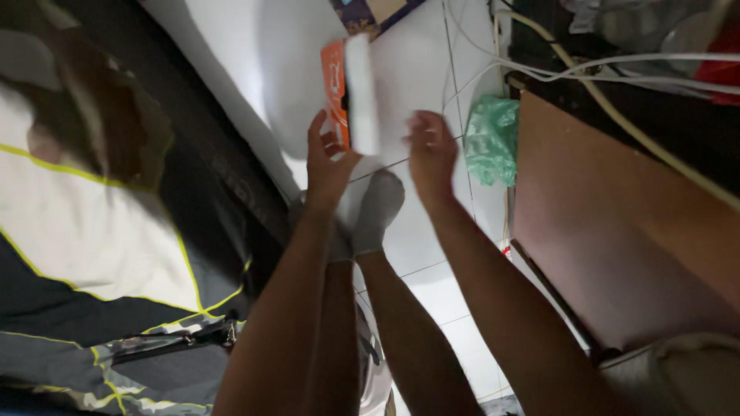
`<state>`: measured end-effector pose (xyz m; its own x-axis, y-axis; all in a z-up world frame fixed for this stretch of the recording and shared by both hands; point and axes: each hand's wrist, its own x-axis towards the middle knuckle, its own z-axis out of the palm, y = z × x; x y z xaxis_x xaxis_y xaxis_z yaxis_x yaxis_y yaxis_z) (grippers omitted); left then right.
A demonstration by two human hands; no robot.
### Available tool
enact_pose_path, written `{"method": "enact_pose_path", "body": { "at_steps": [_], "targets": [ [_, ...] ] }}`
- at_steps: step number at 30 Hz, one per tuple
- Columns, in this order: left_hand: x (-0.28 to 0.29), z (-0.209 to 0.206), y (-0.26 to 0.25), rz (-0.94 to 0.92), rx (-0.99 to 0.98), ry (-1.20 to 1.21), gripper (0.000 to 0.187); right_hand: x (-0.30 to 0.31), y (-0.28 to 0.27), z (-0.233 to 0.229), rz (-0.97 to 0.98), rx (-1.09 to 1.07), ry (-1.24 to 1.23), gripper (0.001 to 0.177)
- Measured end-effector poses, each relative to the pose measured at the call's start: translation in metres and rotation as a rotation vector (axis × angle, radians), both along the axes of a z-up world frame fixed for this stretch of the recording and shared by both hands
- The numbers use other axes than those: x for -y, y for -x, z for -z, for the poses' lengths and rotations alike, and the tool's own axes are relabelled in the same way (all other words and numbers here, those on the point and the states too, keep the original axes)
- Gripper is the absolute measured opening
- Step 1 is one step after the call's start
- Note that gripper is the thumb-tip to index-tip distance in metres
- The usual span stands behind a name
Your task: Organizing personal belongings on a shelf and folding a green t-shirt.
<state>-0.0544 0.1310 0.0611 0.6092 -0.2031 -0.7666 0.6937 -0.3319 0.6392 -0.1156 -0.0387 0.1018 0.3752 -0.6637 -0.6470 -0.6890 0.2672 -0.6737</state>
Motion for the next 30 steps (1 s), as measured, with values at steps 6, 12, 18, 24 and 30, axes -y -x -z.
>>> {"method": "enact_pose_path", "body": {
  "at_steps": [6, 12, 18, 24, 30],
  "targets": [
    [-0.003, -0.007, -0.015, -0.061, 0.018, 0.036, 0.095, 0.077, 0.151, 0.075, -0.338, -0.528, 0.675, 0.049],
    [-0.004, -0.021, -0.028, -0.072, -0.005, 0.048, 0.096, 0.082, 0.173, 0.105, -0.295, -0.534, 0.276, 0.052],
    [-0.007, -0.016, -0.025, -0.077, 0.031, 0.005, 0.098, 0.056, 0.101, 0.059, 0.015, -0.432, 0.436, 0.100],
    [-0.002, -0.025, -0.029, -0.072, 0.042, 0.006, 0.101, 0.088, 0.106, 0.103, 0.123, -0.413, 0.236, 0.085],
    [0.014, -0.063, -0.032, -0.138, 0.089, 0.084, 0.096, 0.089, 0.111, 0.075, 0.015, -0.111, 0.142, 0.048]
  ]
}}
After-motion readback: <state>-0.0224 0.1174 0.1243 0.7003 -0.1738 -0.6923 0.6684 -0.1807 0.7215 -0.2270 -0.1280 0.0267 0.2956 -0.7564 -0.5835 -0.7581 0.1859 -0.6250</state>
